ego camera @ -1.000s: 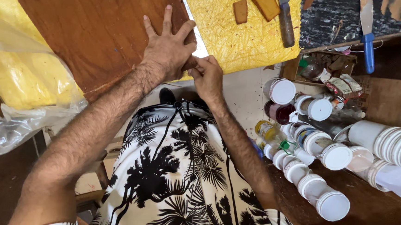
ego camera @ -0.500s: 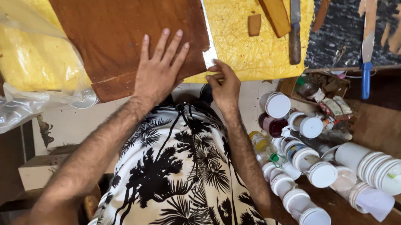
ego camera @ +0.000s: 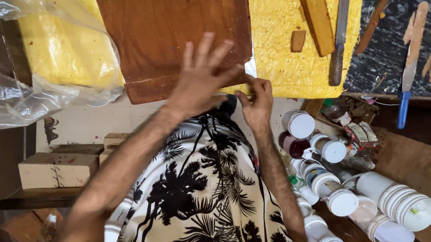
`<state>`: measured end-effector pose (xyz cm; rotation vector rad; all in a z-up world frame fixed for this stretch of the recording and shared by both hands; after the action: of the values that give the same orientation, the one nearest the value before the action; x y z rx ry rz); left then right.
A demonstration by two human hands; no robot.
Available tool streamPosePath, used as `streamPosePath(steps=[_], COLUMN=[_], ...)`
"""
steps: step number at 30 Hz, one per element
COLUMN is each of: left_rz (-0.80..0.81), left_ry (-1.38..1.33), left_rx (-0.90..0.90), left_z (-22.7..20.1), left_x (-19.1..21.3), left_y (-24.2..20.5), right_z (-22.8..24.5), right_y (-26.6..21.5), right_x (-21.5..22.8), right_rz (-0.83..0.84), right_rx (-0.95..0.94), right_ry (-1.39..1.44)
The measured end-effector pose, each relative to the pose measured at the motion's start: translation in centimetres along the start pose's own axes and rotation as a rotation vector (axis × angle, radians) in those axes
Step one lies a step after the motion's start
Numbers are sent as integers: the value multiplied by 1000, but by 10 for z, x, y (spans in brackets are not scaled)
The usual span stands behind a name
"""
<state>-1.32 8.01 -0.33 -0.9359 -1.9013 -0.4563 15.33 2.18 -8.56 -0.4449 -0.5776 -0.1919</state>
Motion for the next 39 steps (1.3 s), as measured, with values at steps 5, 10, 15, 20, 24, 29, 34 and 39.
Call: streamPosePath(steps=[5, 10, 15, 20, 24, 29, 34, 39], left_rz=[135, 109, 139, 128, 114, 111, 91, 89], left_ry=[217, 106, 49, 33, 23, 18, 22, 8], left_rx=[-211, -245, -247, -268, -284, -287, -287, -273], left_z=[-11, 4, 1, -1, 2, 3, 3, 0], left_x=[-22, -19, -11, -5, -4, -7, -8, 1], left_y=[48, 48, 48, 43, 41, 42, 40, 41], right_z=[3, 10, 18, 3, 0, 18, 1, -25], right_y=[-2, -18, -11, -2, -11, -16, -13, -15], right_x=[-5, 3, -11, -12, -22, -17, -27, 9], right_rz=[-119, -213, -228, -236, -129, -240, -211, -98], right_rx=[25, 77, 37, -93, -171, -21, -158, -258], right_ry=[-55, -33, -96, 46, 196, 4, 61, 441])
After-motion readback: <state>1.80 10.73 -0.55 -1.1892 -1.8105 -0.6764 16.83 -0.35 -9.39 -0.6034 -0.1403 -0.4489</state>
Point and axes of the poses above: each hand's wrist, its own y-axis towards the middle knuckle, its own x-axis out of the back of the hand, z = x × y, the point moved 8 cm from there along y, towards the middle knuckle, and after that the axes turned 14 degrees about -x, right-handed, at the moved point
